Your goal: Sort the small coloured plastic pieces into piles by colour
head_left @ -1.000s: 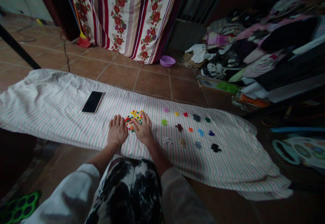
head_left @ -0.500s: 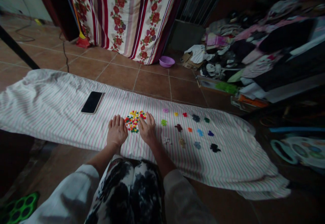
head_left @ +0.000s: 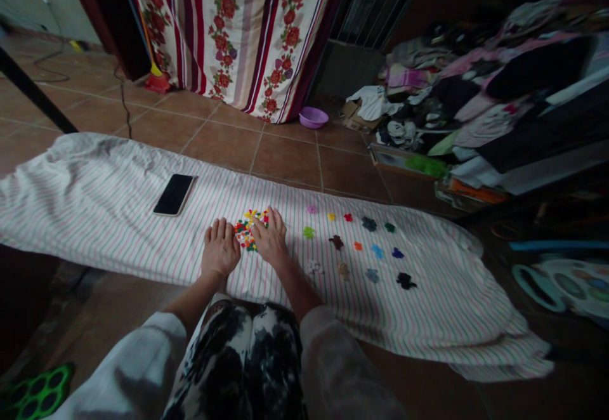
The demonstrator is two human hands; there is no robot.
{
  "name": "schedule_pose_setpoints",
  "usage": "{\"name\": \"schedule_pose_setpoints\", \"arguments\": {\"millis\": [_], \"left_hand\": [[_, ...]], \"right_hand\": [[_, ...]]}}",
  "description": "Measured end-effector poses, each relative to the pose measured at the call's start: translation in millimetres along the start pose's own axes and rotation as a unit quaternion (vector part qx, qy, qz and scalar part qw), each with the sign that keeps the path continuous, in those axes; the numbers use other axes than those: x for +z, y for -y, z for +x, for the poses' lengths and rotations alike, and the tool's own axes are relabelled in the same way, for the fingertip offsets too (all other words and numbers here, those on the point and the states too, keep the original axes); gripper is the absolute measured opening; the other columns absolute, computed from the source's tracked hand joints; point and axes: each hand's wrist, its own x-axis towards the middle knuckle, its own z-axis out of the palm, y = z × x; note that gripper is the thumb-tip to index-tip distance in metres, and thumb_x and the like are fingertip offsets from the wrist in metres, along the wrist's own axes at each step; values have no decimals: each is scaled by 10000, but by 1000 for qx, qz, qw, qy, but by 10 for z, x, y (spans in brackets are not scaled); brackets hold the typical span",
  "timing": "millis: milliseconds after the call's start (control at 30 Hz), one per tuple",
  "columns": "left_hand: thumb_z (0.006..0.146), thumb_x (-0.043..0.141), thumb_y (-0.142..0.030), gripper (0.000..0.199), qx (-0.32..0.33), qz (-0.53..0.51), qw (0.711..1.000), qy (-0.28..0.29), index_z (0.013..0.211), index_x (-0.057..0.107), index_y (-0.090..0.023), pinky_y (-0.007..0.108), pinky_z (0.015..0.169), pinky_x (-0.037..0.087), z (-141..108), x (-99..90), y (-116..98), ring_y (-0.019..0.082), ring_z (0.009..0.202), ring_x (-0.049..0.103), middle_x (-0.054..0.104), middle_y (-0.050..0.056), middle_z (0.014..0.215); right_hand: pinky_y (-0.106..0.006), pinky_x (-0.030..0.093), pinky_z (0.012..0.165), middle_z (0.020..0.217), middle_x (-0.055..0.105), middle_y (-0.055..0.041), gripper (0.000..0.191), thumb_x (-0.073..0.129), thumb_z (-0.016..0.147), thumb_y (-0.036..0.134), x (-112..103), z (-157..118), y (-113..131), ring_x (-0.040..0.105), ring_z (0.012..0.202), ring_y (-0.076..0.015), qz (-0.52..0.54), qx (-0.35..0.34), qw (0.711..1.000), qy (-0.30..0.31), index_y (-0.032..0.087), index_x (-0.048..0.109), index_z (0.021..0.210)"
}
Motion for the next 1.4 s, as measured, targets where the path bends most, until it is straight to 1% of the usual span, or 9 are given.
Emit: {"name": "schedule_pose_setpoints", "arguments": {"millis": [200, 467, 600, 700, 800, 900, 1133, 1300, 1400], "left_hand": [[919, 323, -295, 474, 1, 4, 1000, -2, 1270, 548, -72, 515, 1107, 331, -10, 10, 6, 343, 1381, 402, 498, 222, 1423], [909, 334, -283, 458, 2, 5, 1000, -5, 1259, 559, -92, 513, 1100, 343, 0, 8, 2, 334, 1378, 411, 513, 206, 1416], [913, 332, -288, 462, 2, 8, 1000, -6, 1260, 558, -84, 510, 1103, 343, -2, 5, 1, 340, 1375, 414, 511, 210, 1416], [914, 332, -288, 462, 2, 10, 1000, -4, 1260, 558, -80, 506, 1104, 343, -5, 0, 1, 342, 1368, 423, 512, 206, 1416], [915, 330, -286, 463, 4, 12, 1000, -3, 1260, 557, -78, 508, 1103, 343, -5, 1, -1, 342, 1369, 421, 511, 208, 1417], [914, 332, -289, 467, 5, 15, 1000, -4, 1265, 555, -75, 510, 1101, 342, -6, 7, -3, 343, 1371, 417, 511, 215, 1414], [911, 346, -285, 468, 10, 18, 1000, -2, 1265, 560, -65, 499, 1118, 320, -7, 3, 0, 343, 1373, 412, 516, 213, 1409], [912, 343, -277, 462, 6, 19, 1000, 2, 1255, 565, -61, 498, 1104, 335, 0, -13, -5, 346, 1367, 420, 517, 215, 1407], [916, 339, -280, 465, 8, 27, 1000, 1, 1255, 567, -59, 495, 1100, 339, 0, -10, -5, 347, 1356, 432, 518, 212, 1408]], "right_hand": [[-532, 366, 1045, 1512, 380, -90, 330, 520, 949, 369, 27, 17, -12, 274, 1400, -339, -5, -23, 1000, 13, 327, 638, 1254], [-524, 352, 1056, 1512, 382, -112, 322, 507, 957, 359, -18, 21, -40, 291, 1398, -331, -12, 7, 1000, 18, 289, 654, 1235], [-538, 358, 1049, 1502, 395, -106, 325, 514, 952, 358, -14, 64, -40, 293, 1393, -333, -6, -2, 1000, 6, 303, 647, 1243], [-526, 349, 1063, 1519, 376, -94, 337, 529, 944, 371, 0, 107, 8, 283, 1402, -329, -10, -16, 1000, 25, 323, 636, 1260], [-519, 341, 1075, 1513, 386, -91, 339, 542, 938, 376, 12, 117, 28, 281, 1403, -323, -16, -9, 999, 32, 313, 635, 1258], [-517, 345, 1073, 1502, 398, -101, 327, 521, 951, 363, 10, 79, -44, 290, 1397, -320, -13, 4, 1000, 16, 299, 645, 1247], [-514, 377, 1043, 1460, 431, -134, 336, 472, 975, 314, -21, -60, -327, 334, 1353, -321, 6, 29, 999, -31, 251, 651, 1252], [-513, 362, 1059, 1465, 424, -122, 339, 474, 969, 299, 7, -73, -338, 323, 1360, -319, 11, 41, 999, -18, 270, 650, 1257], [-484, 351, 1079, 1463, 425, -107, 307, 485, 960, 285, 32, -21, -339, 319, 1365, -299, 23, 57, 998, -21, 258, 689, 1188]]}}
